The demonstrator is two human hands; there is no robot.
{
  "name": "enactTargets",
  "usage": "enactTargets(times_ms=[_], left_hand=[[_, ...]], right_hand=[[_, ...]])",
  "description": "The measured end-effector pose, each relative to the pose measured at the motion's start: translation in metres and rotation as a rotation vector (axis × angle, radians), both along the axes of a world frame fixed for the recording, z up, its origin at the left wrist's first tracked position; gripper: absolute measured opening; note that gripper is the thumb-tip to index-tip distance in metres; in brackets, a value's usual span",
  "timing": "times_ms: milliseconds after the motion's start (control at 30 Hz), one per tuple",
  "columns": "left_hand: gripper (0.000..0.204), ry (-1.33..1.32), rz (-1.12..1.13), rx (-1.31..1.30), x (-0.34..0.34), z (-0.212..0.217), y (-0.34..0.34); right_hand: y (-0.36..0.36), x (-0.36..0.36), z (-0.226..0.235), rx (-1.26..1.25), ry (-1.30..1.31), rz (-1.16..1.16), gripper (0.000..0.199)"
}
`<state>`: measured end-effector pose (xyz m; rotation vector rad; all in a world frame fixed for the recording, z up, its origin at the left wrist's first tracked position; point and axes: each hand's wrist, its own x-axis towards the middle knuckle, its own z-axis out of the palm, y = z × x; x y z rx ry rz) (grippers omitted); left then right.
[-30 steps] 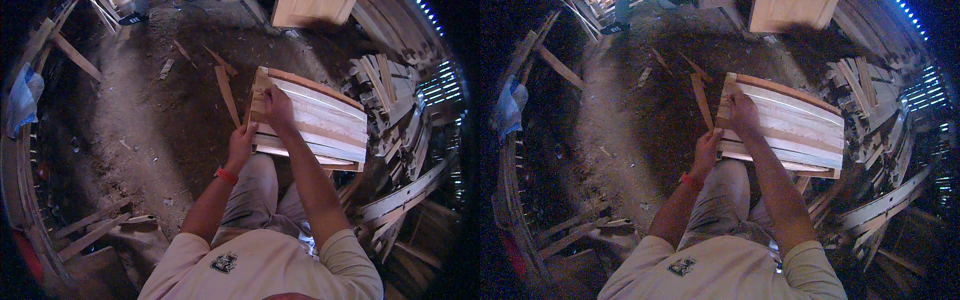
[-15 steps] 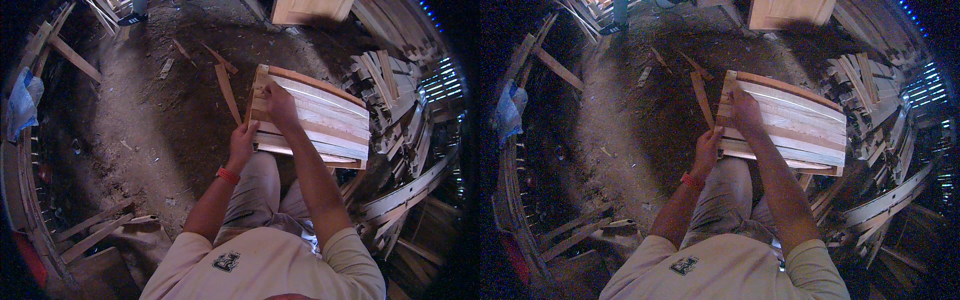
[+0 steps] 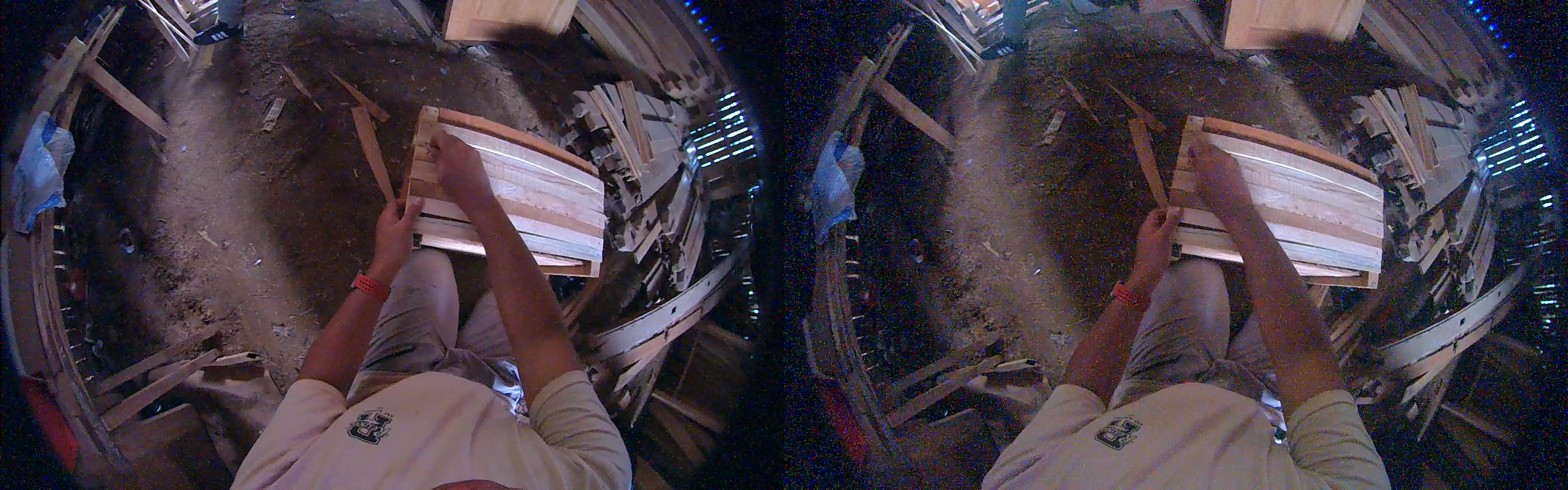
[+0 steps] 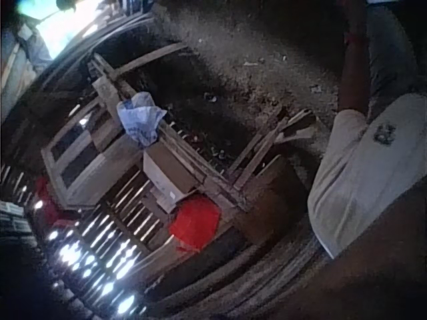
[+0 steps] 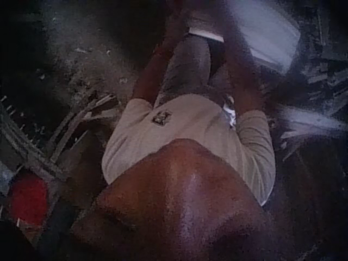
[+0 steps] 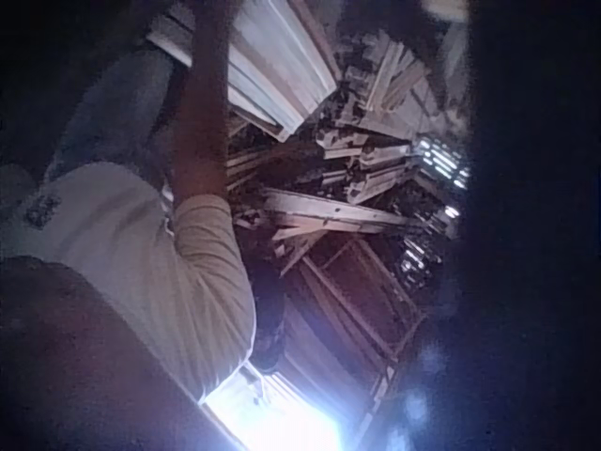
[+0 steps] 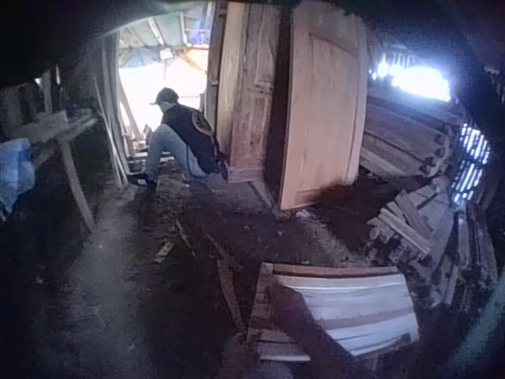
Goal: The person assembles a wooden crate by placing slats into a frame and securing them with a hammer and nails. The person repeatedly adjusts the slats and hammers nails to fasten the structure.
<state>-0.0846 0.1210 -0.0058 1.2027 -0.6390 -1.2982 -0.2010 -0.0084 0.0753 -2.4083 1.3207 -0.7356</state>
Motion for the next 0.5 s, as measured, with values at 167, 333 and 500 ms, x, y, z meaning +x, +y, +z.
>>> enactTargets(times_ms=[167, 333, 500], left_hand=[[0.051, -0.739, 0.233, -0.093, 0.015, 0.005, -0.017], [0.056, -0.847, 0.189, -0.252, 0.029, 0.041, -0.055], [0.041, -0.669, 0.262, -0.397, 0.008, 0.053, -0.080]], right_hand=[[-0.008, -0.005, -0.009, -0.008, -0.053, -0.022, 0.018], [-0.006, -0.002, -0.005, 0.030, -0.025, -0.024, 0.019], [-0.002, -0.002, 0.003, 0.055, -0.056, 0.003, 0.019]])
